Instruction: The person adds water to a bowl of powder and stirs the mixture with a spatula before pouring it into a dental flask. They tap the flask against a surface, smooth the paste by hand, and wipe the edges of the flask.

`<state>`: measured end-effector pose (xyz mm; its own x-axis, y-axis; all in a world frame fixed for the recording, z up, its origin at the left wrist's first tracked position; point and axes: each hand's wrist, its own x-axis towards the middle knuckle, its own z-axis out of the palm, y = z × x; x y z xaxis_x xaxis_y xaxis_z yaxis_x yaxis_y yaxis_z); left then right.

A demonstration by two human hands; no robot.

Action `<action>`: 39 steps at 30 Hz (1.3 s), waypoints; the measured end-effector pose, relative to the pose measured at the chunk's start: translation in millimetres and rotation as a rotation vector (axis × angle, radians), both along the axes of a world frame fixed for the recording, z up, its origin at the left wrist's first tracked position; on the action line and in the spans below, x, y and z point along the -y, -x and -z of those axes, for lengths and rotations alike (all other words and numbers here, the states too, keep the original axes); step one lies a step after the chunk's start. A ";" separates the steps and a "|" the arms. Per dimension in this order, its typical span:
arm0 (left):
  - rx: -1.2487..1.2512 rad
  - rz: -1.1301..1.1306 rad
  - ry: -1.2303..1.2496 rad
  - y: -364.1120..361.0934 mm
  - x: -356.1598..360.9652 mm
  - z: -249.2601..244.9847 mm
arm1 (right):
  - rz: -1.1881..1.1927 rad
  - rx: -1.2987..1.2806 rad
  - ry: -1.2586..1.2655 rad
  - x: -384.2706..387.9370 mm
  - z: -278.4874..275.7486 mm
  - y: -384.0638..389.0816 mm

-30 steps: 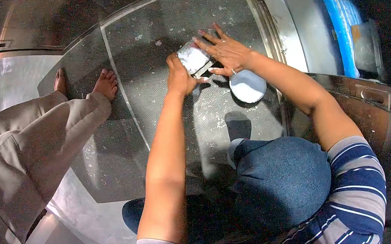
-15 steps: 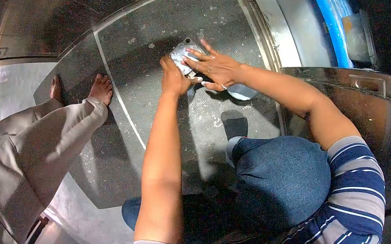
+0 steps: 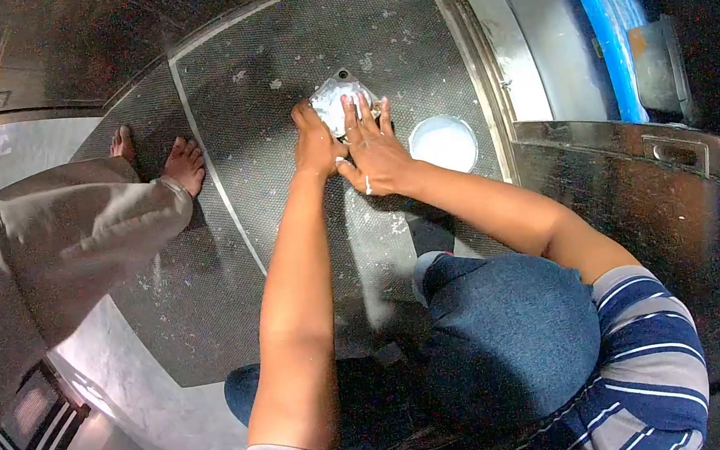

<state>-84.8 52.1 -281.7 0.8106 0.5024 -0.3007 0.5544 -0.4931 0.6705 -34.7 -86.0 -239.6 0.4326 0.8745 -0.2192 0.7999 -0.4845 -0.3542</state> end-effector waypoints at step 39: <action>-0.226 0.091 -0.163 -18.1 4.6 -58.7 | 0.786 -0.358 0.065 154.9 -10.4 -55.4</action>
<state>-66.7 47.5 -223.1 0.7763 0.4874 -0.3996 0.6291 -0.6388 0.4430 20.8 -240.9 -229.2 0.8021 0.3312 -0.4968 0.0699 -0.8784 -0.4728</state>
